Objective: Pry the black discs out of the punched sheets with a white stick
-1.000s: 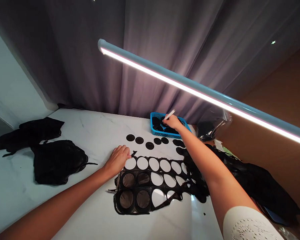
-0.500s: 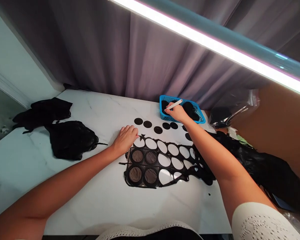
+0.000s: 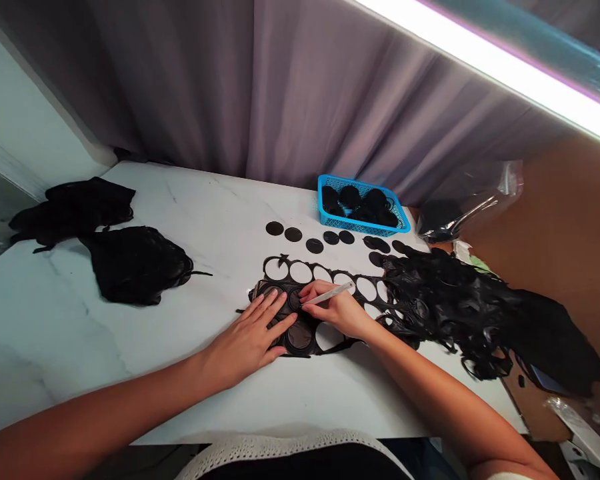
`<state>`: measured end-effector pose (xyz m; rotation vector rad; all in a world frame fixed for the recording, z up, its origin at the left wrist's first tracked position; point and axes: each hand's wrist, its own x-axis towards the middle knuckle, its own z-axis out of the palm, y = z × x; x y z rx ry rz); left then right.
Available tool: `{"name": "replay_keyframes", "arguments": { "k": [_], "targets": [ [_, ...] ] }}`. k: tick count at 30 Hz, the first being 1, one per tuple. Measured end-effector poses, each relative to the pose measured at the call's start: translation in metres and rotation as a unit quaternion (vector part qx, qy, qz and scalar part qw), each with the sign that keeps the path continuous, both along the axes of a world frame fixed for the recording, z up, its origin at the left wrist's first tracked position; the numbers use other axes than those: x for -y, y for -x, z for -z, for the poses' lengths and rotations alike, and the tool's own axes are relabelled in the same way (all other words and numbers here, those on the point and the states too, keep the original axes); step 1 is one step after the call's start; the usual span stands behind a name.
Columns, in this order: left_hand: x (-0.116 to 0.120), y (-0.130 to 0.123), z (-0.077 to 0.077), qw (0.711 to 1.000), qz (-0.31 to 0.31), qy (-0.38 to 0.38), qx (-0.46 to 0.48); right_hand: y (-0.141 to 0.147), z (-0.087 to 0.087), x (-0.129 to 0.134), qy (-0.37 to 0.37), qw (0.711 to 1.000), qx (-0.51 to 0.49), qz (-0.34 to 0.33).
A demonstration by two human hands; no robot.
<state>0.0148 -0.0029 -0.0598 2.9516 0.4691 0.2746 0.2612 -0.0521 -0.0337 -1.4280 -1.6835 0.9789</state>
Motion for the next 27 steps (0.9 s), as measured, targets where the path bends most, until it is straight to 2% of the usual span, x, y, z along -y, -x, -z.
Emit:
{"name": "replay_keyframes", "arguments": {
  "k": [21,27],
  "targets": [
    [0.001,0.001,0.002,1.000,-0.003,0.018,0.021,-0.005,-0.009,-0.006,0.027,0.999,0.005,-0.021],
    [0.001,0.002,0.000,1.000,-0.006,0.024,0.011,0.008,-0.006,0.003,-0.029,0.995,0.084,-0.044]
  ]
}}
